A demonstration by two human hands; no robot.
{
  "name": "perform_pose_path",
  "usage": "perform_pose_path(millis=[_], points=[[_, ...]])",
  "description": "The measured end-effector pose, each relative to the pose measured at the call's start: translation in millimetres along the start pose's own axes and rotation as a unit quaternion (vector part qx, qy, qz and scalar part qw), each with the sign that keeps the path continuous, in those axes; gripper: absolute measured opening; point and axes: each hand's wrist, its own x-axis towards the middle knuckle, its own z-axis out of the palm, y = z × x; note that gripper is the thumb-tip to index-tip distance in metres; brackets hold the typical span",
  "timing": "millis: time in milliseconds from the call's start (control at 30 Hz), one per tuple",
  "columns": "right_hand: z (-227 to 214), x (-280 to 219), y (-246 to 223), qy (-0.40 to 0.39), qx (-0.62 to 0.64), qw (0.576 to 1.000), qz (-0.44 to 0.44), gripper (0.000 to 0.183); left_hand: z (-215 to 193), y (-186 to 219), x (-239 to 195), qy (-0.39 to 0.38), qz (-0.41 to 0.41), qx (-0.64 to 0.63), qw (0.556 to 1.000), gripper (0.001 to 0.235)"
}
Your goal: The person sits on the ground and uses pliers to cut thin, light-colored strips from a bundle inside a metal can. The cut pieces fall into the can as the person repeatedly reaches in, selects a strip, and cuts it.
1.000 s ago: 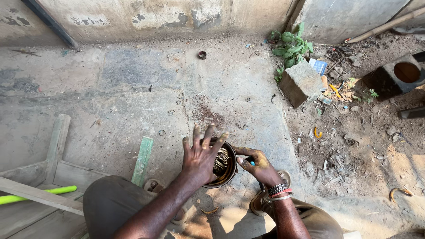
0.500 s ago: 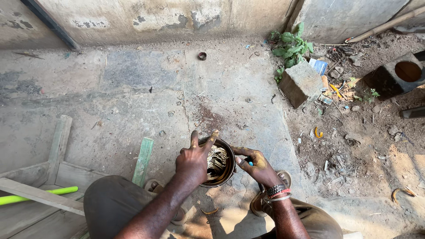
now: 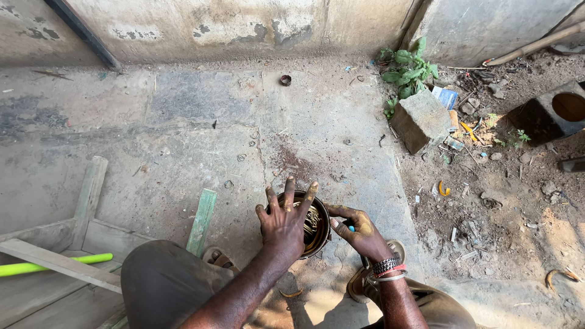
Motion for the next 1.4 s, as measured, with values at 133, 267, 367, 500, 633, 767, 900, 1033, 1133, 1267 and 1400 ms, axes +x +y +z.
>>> perform_pose_path(millis=[133, 267, 367, 500, 633, 767, 900, 1033, 1133, 1267, 1400], points=[[0, -2, 4, 0.006, -0.017, 1.0, -0.011, 0.045, -7, -8, -1, -0.001, -0.032, 0.009, 0.999, 0.132], [0, -3, 4, 0.007, -0.019, 0.999, -0.037, 0.044, -23, -10, -2, -0.086, -0.062, -0.039, 0.994, 0.128], [2, -3, 1, 0.007, -0.009, 1.0, -0.02, 0.045, -27, -12, -4, -0.138, -0.063, -0.048, 0.987, 0.125], [0, -4, 1, 0.01, -0.029, 0.999, -0.014, 0.044, -11, -39, 2, -0.042, -0.012, -0.173, 0.984, 0.098], [2, -3, 3, 0.014, -0.003, 1.0, 0.002, 0.044, 4, -76, 34, 0.029, 0.063, -0.212, 0.975, 0.071], [-1, -5, -1, 0.006, -0.029, 0.999, -0.038, 0.043, 1, -82, 46, -0.024, 0.019, -0.238, 0.971, 0.071], [-5, -6, -12, -0.018, -0.035, 0.998, 0.044, 0.056, -8, -68, 15, -0.007, 0.05, -0.222, 0.974, 0.081], [-9, -8, -22, 0.03, -0.029, 0.998, 0.057, 0.062, -15, -46, -4, 0.036, 0.137, -0.116, 0.983, 0.117], [-7, -8, -20, 0.026, -0.062, 0.995, 0.067, 0.061, -18, -29, 1, 0.019, 0.17, 0.0, 0.985, 0.128], [-5, -8, -10, 0.012, -0.11, 0.993, 0.035, 0.059, -18, -15, 14, -0.034, 0.173, 0.057, 0.983, 0.137], [-5, -6, -3, 0.015, -0.133, 0.99, -0.04, 0.058, -7, -15, 12, -0.029, 0.171, 0.065, 0.983, 0.134]])
